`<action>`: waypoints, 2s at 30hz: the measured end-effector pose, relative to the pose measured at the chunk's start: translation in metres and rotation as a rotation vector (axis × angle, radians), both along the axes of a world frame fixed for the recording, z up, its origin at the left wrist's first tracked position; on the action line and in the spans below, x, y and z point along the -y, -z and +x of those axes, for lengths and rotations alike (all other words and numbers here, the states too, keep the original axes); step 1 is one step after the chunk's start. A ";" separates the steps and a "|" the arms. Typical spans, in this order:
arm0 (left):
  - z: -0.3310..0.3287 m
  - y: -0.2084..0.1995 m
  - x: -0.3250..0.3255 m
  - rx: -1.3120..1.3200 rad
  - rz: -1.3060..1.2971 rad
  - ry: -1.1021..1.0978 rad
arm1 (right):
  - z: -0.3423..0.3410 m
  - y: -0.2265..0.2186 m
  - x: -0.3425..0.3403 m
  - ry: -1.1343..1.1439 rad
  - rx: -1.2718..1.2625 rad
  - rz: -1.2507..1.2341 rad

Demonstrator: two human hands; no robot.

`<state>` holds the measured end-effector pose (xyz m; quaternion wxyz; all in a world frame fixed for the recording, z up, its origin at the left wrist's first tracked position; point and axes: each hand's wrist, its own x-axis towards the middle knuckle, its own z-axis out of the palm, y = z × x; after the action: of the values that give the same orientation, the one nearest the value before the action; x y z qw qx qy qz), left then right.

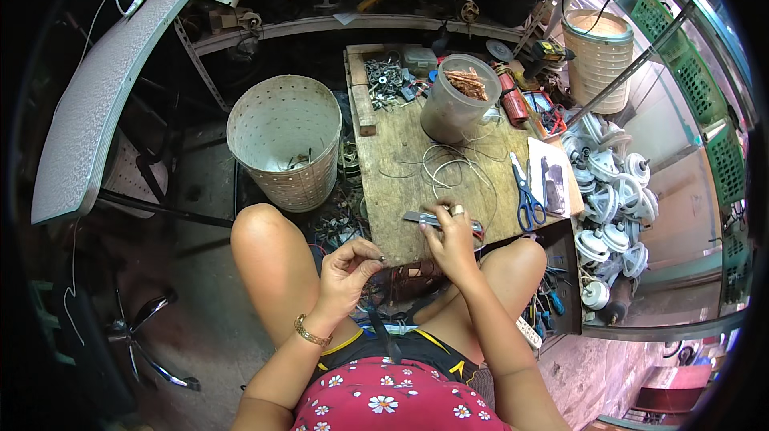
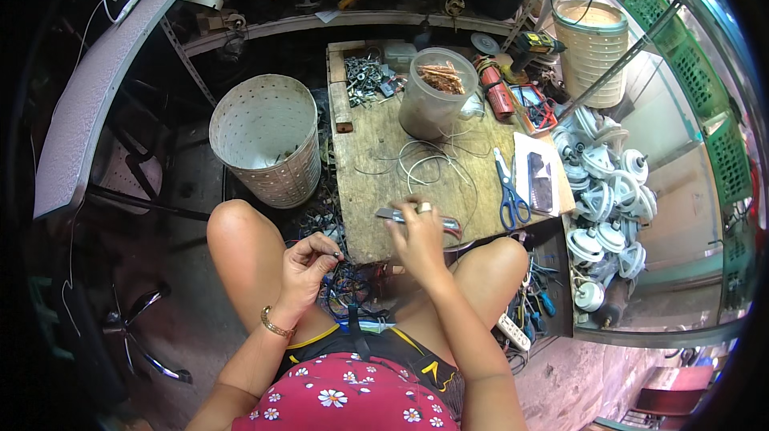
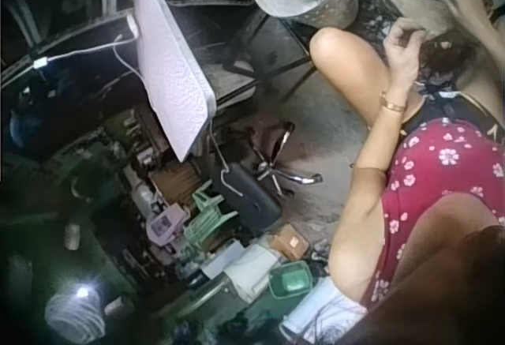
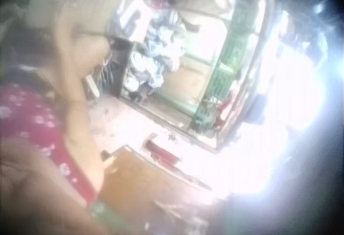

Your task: The person assembles electrical components by hand, threading thin white wires through small holes in a grey plastic connector and securing them using a small rectangular tool and a red handled cutter.

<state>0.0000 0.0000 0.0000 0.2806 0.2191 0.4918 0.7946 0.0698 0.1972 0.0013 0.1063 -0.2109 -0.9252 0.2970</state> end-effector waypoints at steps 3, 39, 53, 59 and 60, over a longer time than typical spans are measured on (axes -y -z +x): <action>0.000 -0.003 0.008 -0.115 -0.021 -0.079 | 0.001 -0.044 0.034 -0.193 -0.160 -0.833; 0.033 -0.024 -0.004 -0.356 -0.170 -0.373 | 0.020 -0.039 0.085 -0.054 -0.394 -0.787; 0.030 -0.025 -0.008 -0.528 -0.227 -0.347 | 0.026 -0.055 0.058 -0.177 -0.143 -0.607; 0.036 -0.023 -0.009 -0.472 -0.217 -0.381 | 0.029 -0.040 0.074 -0.116 -0.294 -0.750; 0.039 -0.022 -0.010 -0.413 -0.183 -0.388 | 0.029 -0.036 0.080 -0.082 -0.339 -0.754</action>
<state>0.0389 0.0099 0.0222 0.0360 0.2520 0.6407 0.7243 0.0986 0.1169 0.0375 0.1604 -0.1463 -0.7286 0.6496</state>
